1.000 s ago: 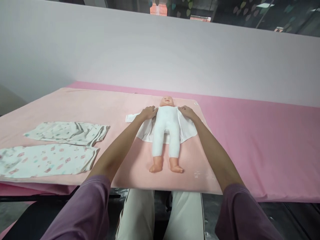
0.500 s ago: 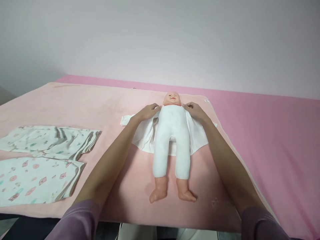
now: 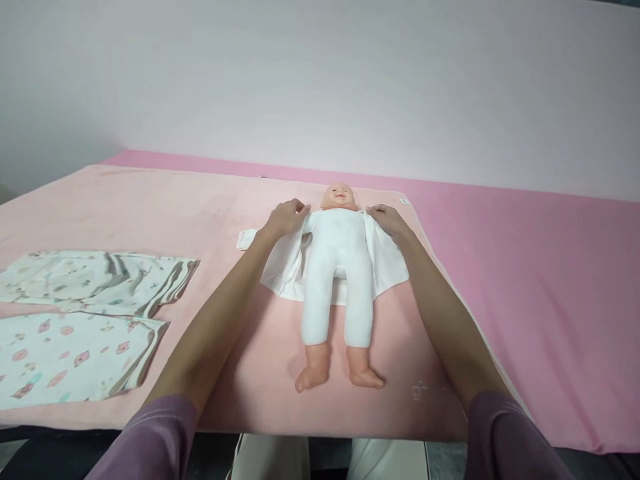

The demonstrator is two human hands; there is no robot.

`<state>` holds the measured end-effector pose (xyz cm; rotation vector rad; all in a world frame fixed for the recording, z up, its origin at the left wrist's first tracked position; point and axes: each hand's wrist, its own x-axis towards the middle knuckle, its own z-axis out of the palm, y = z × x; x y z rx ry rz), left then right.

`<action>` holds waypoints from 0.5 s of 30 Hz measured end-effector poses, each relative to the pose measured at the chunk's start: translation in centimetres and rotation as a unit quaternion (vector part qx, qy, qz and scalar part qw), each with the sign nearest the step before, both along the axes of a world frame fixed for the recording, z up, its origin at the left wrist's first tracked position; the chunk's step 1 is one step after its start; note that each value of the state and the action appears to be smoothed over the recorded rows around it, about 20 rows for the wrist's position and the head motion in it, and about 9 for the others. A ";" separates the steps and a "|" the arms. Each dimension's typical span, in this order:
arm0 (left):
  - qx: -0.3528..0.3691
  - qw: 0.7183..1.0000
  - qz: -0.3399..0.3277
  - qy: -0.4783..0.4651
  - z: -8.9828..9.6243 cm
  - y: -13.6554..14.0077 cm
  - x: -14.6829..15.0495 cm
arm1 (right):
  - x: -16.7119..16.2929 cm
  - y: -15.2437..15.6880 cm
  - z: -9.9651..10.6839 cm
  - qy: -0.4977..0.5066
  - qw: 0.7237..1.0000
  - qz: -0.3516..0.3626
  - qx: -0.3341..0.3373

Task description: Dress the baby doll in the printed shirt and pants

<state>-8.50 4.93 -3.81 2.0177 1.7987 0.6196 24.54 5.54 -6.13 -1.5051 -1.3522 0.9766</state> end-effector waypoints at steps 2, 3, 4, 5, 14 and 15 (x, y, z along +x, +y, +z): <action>0.018 1.000 0.010 -0.010 -0.2 0.2 0.0 | 0.1 0.0 0.0 -0.002 0.999 0.012 -0.040; 0.024 1.000 0.012 -0.015 -0.2 0.3 0.0 | 0.3 -0.1 0.1 -0.005 0.998 0.014 -0.061; 0.028 0.999 0.014 -0.020 -0.3 0.3 -0.1 | 0.5 -0.1 0.2 -0.012 0.997 0.014 -0.079; 0.030 0.999 0.015 -0.025 -0.4 0.4 -0.1 | 0.7 -0.1 0.4 -0.022 0.995 0.015 -0.093; 0.196 0.978 -0.026 -0.064 -0.1 -0.1 1.7 | 1.7 -1.2 4.4 -0.130 0.989 0.018 -0.063; 0.223 0.971 -0.051 -0.060 0.3 -0.6 2.4 | 1.6 -1.4 4.9 -0.123 0.991 0.012 -0.049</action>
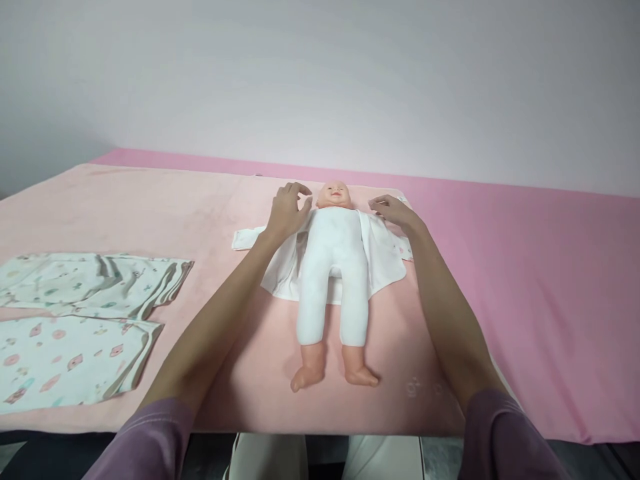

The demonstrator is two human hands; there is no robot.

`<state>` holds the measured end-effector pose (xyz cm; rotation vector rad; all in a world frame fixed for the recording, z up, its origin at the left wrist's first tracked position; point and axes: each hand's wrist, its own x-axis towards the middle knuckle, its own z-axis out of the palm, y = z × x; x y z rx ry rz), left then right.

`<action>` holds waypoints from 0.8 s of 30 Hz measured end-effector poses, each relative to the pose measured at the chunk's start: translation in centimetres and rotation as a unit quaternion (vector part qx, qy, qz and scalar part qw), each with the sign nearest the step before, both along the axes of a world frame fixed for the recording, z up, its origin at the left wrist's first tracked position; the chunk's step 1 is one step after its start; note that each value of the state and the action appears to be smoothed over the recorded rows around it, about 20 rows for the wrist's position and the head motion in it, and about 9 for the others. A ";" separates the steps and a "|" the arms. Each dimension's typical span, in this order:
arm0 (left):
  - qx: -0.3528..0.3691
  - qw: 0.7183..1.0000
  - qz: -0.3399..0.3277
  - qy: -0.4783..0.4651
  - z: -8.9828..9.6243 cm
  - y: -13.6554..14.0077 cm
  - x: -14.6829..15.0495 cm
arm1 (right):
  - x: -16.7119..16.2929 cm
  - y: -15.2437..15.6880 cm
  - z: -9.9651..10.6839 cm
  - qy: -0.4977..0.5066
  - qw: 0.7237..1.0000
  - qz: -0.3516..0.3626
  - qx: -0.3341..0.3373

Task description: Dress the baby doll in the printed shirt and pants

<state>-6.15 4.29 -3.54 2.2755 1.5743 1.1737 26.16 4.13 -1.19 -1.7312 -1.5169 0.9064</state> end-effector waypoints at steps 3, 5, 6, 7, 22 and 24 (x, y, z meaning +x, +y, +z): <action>0.037 0.992 -0.114 0.038 1.3 -2.2 2.5 | -0.4 -1.3 0.9 0.007 0.996 -0.018 0.082; 0.020 0.978 -0.195 0.072 1.9 -3.8 4.2 | -0.4 -3.3 0.6 -0.021 0.987 -0.020 0.159; 0.008 0.972 -0.216 0.093 2.0 -4.7 5.0 | -0.2 -4.6 0.1 -0.042 0.979 -0.006 0.200; 0.000 0.968 -0.222 0.116 2.0 -5.4 5.7 | 0.1 -6.3 -0.6 -0.066 0.969 0.015 0.239; 0.015 0.959 -0.036 0.280 1.3 -3.4 12.2 | 5.0 -17.2 -6.7 -0.119 0.990 0.042 0.068; -0.020 0.962 -0.020 0.271 1.2 -2.6 12.4 | 5.3 -17.3 -6.5 -0.089 0.993 0.051 0.062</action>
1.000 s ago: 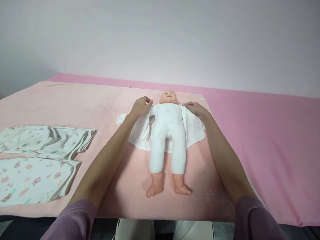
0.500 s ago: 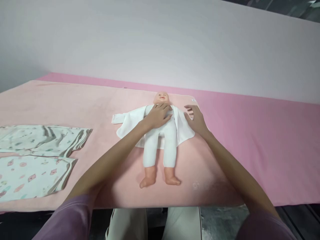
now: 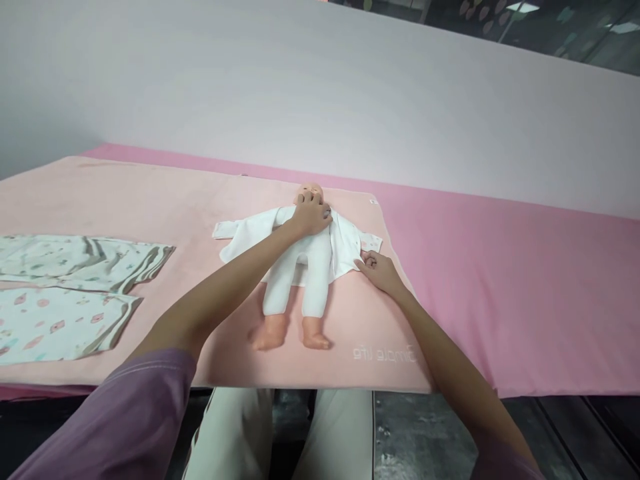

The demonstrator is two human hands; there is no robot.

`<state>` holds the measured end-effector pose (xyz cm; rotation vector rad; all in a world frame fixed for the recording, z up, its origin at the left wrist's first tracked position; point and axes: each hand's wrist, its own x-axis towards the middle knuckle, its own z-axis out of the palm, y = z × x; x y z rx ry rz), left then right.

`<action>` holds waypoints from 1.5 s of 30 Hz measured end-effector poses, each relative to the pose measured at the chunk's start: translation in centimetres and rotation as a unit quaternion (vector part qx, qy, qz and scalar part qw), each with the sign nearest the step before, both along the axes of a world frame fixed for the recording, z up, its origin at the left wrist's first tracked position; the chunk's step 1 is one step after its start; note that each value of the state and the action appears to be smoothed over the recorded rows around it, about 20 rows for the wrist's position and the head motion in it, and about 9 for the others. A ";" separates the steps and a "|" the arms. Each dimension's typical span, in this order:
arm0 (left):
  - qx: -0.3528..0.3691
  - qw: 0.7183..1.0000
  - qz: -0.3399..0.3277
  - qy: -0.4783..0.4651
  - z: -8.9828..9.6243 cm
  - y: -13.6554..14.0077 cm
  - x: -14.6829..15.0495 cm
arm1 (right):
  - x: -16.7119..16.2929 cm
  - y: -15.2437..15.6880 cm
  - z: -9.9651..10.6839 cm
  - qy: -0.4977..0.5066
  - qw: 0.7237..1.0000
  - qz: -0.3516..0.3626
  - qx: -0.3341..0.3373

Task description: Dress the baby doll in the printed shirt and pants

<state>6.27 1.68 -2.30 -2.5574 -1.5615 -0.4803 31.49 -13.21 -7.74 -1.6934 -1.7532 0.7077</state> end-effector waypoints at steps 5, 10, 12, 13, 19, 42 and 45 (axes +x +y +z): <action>-0.060 0.998 0.019 -0.005 -0.1 1.4 0.0 | 0.9 -0.4 0.1 -0.026 1.000 0.003 -0.018; -0.087 0.996 0.030 -0.001 -0.3 2.4 0.3 | 0.8 -0.5 0.7 -0.055 0.998 0.021 -0.014; -0.084 0.996 0.034 -0.002 -0.5 2.6 0.6 | 0.8 -0.6 0.9 -0.055 0.998 0.036 -0.010; -0.080 0.996 0.035 -0.004 -0.7 2.7 0.8 | 0.8 -0.6 1.0 -0.056 0.997 0.043 -0.010; -0.046 0.998 0.036 0.003 -0.8 2.7 0.8 | 1.3 -0.5 1.3 -0.032 0.997 0.071 -0.028; -0.141 0.932 -0.265 0.204 0.3 14.3 5.3 | 0.7 -0.6 1.6 -0.063 0.995 0.059 -0.043; -0.120 0.932 -0.253 0.229 0.3 14.5 4.3 | 0.8 -0.5 1.3 -0.059 0.996 0.055 -0.046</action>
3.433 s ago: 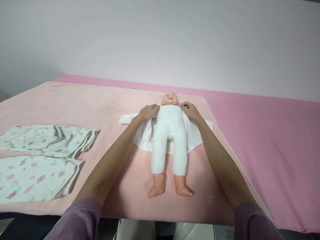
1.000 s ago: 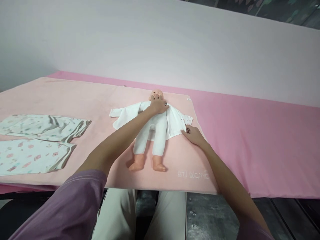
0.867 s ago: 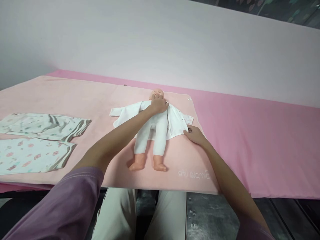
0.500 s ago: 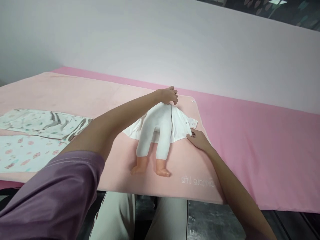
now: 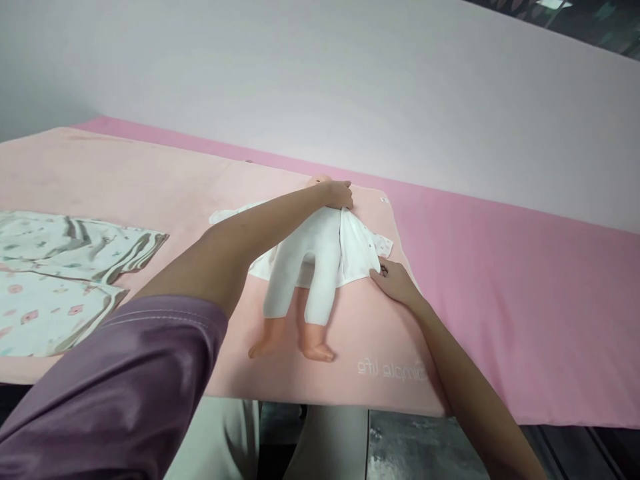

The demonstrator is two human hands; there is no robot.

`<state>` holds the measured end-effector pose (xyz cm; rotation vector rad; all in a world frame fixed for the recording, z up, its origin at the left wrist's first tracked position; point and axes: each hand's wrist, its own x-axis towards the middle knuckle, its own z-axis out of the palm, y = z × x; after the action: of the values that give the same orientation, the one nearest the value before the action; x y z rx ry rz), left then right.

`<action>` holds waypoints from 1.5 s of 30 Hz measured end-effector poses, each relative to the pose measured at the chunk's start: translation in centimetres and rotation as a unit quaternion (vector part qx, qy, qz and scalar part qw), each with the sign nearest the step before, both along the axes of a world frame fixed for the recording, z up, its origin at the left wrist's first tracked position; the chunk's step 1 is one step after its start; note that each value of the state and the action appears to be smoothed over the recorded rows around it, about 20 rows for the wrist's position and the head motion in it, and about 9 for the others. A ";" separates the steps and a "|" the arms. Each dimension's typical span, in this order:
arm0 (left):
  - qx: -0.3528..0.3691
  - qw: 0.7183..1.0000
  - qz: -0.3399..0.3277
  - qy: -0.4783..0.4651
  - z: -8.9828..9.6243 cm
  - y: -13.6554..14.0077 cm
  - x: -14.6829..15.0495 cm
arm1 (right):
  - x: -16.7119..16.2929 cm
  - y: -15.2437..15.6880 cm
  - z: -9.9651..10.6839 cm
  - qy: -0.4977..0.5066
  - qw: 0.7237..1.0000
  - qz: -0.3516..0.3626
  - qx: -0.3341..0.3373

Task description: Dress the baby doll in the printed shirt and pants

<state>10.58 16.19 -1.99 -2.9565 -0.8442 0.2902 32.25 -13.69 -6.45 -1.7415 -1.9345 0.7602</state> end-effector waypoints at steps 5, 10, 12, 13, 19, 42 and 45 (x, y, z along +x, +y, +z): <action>0.001 0.998 0.025 -0.053 0.3 -0.1 -1.5 | 0.6 0.1 0.4 0.058 0.996 -0.035 -0.056; 0.022 0.998 0.035 -0.042 0.7 -1.1 -1.2 | 2.1 0.0 1.9 0.081 0.987 0.025 -0.136; 0.035 0.999 0.009 -0.031 1.0 -1.5 -1.0 | 2.5 0.0 2.3 0.072 0.984 0.068 -0.146; 0.038 0.999 -0.007 -0.026 1.1 -1.7 -0.9 | 2.5 -0.1 2.5 0.064 0.984 0.079 -0.145; 0.001 0.999 -0.006 -0.037 2.8 -2.0 -1.7 | 2.1 -0.4 2.2 -0.014 0.999 0.023 -0.047; 0.232 0.737 0.542 -0.332 -4.6 -46.3 -34.4 | -5.1 -16.5 5.1 -0.208 0.977 -0.018 -0.041; 0.197 0.747 0.586 -0.245 -5.6 -47.3 -38.3 | -9.6 -25.0 3.6 -0.108 0.987 0.091 -0.073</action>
<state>-27.72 -31.11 -7.62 -1.7048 -2.3551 -0.6033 22.68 -38.66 -2.82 -1.8147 -2.2583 0.8243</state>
